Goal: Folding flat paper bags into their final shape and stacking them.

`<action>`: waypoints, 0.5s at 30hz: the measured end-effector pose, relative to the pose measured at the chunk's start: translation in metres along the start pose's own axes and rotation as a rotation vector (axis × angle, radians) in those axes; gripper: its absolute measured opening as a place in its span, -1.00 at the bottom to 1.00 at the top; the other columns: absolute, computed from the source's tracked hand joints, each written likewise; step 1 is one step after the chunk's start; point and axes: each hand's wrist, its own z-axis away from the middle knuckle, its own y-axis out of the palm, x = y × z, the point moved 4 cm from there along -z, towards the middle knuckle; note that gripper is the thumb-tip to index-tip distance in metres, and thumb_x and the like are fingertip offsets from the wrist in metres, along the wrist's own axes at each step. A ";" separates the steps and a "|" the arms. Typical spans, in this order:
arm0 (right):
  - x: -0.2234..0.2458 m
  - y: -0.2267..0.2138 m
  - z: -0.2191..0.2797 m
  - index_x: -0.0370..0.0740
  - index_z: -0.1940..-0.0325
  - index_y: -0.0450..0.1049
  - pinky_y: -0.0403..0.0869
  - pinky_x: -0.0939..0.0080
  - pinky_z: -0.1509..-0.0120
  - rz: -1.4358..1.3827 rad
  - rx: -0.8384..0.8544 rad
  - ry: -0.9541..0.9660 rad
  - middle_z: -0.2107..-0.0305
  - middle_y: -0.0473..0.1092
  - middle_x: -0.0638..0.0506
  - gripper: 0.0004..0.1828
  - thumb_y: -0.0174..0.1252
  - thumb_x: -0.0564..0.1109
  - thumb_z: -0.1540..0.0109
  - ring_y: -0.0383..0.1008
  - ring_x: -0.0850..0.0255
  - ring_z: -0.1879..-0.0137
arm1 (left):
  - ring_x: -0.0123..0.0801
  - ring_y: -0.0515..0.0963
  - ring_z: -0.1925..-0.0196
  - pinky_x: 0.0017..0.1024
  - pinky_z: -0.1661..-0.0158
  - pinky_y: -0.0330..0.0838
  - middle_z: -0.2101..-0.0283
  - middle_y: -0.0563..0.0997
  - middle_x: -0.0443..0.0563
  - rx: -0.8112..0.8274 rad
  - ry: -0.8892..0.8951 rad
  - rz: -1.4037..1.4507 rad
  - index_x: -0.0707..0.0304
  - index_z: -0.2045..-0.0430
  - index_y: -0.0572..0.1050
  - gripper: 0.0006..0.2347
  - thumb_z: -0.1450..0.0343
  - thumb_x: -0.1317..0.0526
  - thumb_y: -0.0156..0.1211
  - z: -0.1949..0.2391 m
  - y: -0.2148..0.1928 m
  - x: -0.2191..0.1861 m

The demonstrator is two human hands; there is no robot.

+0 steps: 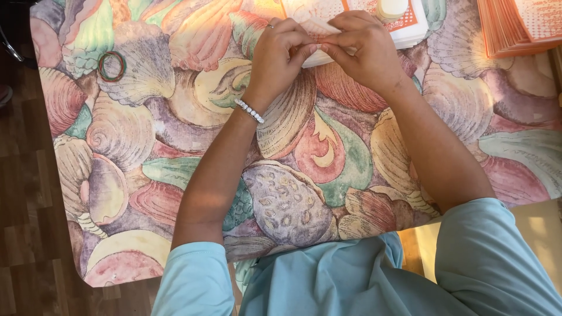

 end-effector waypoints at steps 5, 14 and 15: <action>-0.014 0.009 0.004 -0.22 0.08 0.71 0.31 0.14 0.08 -0.120 -0.056 0.228 0.41 0.38 0.05 -0.94 0.48 -0.24 -0.39 0.31 0.16 0.20 | -0.38 0.50 0.26 -0.35 0.21 0.33 0.36 0.62 -0.16 -0.013 -0.124 0.117 0.12 0.44 0.69 -0.81 -0.42 0.04 0.30 0.001 0.000 0.003; -0.018 -0.002 0.002 -0.30 0.06 0.63 0.51 0.21 -0.07 -0.297 -0.218 0.439 0.19 0.57 -0.02 -0.94 0.26 -0.27 -0.44 0.54 0.24 0.04 | -0.55 0.45 0.35 -0.55 0.39 0.40 0.24 0.37 -0.20 -0.163 -0.168 0.095 0.04 0.38 0.36 -0.69 -0.34 0.05 0.48 0.003 -0.013 -0.001; -0.020 -0.003 0.003 -0.32 0.04 0.63 0.48 0.24 -0.06 -0.305 -0.231 0.422 0.19 0.56 0.00 -0.94 0.25 -0.29 -0.45 0.51 0.26 0.04 | -0.44 0.46 0.24 -0.43 0.30 0.41 0.23 0.43 -0.18 -0.126 -0.104 0.063 0.12 0.45 0.52 -0.78 -0.39 0.03 0.39 0.002 -0.009 0.002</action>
